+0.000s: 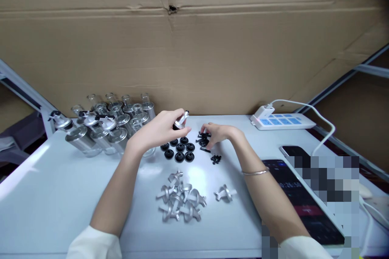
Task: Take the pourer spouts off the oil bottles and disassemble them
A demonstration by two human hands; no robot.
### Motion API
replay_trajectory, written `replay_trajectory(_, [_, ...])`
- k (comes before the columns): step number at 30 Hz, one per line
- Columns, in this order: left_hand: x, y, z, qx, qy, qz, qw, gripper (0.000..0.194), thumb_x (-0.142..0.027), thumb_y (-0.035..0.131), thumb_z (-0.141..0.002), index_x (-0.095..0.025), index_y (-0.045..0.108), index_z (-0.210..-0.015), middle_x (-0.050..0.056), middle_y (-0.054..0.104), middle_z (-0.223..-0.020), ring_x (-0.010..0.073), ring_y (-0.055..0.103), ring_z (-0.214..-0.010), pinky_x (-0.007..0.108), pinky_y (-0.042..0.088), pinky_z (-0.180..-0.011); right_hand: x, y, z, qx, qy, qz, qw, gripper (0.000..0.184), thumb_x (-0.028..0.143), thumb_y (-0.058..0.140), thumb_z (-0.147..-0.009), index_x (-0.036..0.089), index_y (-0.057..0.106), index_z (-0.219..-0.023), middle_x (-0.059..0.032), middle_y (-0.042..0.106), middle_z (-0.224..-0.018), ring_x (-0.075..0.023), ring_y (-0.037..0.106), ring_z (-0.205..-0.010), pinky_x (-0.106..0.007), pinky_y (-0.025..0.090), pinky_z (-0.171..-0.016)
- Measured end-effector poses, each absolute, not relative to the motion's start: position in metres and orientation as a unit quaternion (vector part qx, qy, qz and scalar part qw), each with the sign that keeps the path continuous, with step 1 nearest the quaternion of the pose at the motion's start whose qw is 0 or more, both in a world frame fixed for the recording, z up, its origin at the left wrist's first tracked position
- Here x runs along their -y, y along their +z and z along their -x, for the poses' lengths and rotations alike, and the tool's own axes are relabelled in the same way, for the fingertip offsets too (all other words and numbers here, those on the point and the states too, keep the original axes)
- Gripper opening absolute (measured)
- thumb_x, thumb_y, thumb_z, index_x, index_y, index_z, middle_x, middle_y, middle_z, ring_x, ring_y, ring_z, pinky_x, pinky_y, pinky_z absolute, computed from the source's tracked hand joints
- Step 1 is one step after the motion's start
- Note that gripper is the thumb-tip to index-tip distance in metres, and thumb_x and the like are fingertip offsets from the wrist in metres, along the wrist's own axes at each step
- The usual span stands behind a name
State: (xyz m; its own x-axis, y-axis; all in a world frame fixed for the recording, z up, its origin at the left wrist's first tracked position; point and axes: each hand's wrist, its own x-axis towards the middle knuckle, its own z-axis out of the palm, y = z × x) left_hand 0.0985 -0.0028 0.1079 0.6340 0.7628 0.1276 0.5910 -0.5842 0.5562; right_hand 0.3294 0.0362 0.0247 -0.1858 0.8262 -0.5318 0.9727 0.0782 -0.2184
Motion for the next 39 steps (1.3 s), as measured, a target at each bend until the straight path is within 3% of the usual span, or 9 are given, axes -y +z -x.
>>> replay_trajectory(9, [0.003, 0.109, -0.099, -0.388, 0.185, -0.871, 0.239, 0.016, -0.032, 0.051, -0.081, -0.019, 0.045, -0.073, -0.004, 0.048, -0.064, 0.0098, 0.043, -0.056, 0.023, 0.032, -0.053, -0.034, 0.018, -0.313, -0.721, -0.225, -0.640, 0.143, 0.084, 0.032, 0.084, -0.040, 0.017, 0.050, -0.115, -0.0150, 0.046, -0.125, -0.0343, 0.043, -0.122, -0.040, 0.042, -0.096])
replay_trajectory(16, [0.002, 0.107, -0.098, -0.389, 0.179, -0.872, 0.236, 0.017, -0.033, 0.052, -0.082, -0.019, 0.045, -0.074, -0.005, 0.048, -0.064, 0.0096, 0.042, -0.056, 0.023, 0.032, -0.054, -0.035, 0.023, -0.314, -0.722, -0.230, -0.639, 0.131, 0.062, 0.027, 0.080, -0.050, 0.020, 0.056, -0.107, -0.0100, 0.055, -0.118, -0.0270, 0.057, -0.106, -0.031, 0.048, -0.086])
replay_trajectory(20, [0.002, 0.107, -0.098, -0.392, 0.179, -0.871, 0.236, 0.017, -0.034, 0.052, -0.081, -0.020, 0.045, -0.074, -0.005, 0.047, -0.064, 0.0095, 0.041, -0.056, 0.023, 0.032, -0.053, -0.033, 0.027, -0.316, -0.720, -0.237, -0.640, 0.126, 0.061, 0.024, 0.080, -0.052, 0.019, 0.057, -0.108, -0.0109, 0.055, -0.119, -0.0269, 0.058, -0.105, -0.030, 0.048, -0.083])
replay_trajectory(25, [0.002, 0.107, -0.099, -0.393, 0.179, -0.870, 0.237, 0.017, -0.035, 0.051, -0.081, -0.019, 0.046, -0.075, -0.005, 0.048, -0.064, 0.0098, 0.042, -0.057, 0.023, 0.032, -0.054, -0.030, 0.031, -0.317, -0.711, -0.242, -0.652, 0.108, 0.063, 0.042, 0.076, -0.062, 0.020, 0.053, -0.117, -0.0120, 0.053, -0.124, -0.0269, 0.058, -0.106, -0.031, 0.047, -0.084])
replay_trajectory(31, [0.002, 0.107, -0.100, -0.384, 0.173, -0.877, 0.233, 0.014, -0.032, 0.050, -0.081, -0.020, 0.046, -0.075, -0.005, 0.050, -0.065, 0.0104, 0.044, -0.058, 0.023, 0.032, -0.056, -0.029, 0.028, -0.295, -0.678, -0.219, -0.694, 0.100, 0.060, 0.059, 0.042, -0.086, 0.014, 0.048, -0.125, -0.0204, 0.046, -0.131, -0.0335, 0.048, -0.121, -0.039, 0.039, -0.095])
replay_trajectory(35, [0.003, 0.107, -0.100, -0.382, 0.167, -0.879, 0.228, 0.015, -0.031, 0.051, -0.082, -0.019, 0.046, -0.075, -0.005, 0.050, -0.066, 0.0104, 0.043, -0.059, 0.024, 0.032, -0.057, -0.027, 0.022, -0.279, -0.663, -0.202, -0.713, 0.110, 0.070, 0.060, 0.041, -0.086, 0.009, 0.039, -0.134, -0.0243, 0.037, -0.139, -0.0386, 0.036, -0.129, -0.045, 0.034, -0.099])
replay_trajectory(39, [0.002, 0.106, -0.101, -0.383, 0.162, -0.880, 0.228, 0.014, -0.031, 0.051, -0.082, -0.019, 0.047, -0.077, -0.005, 0.050, -0.066, 0.0103, 0.043, -0.059, 0.023, 0.032, -0.057, -0.024, 0.020, -0.274, -0.667, -0.192, -0.712, 0.109, 0.076, 0.059, 0.048, -0.084, 0.005, 0.037, -0.136, -0.0249, 0.036, -0.140, -0.0380, 0.034, -0.130, -0.043, 0.034, -0.101])
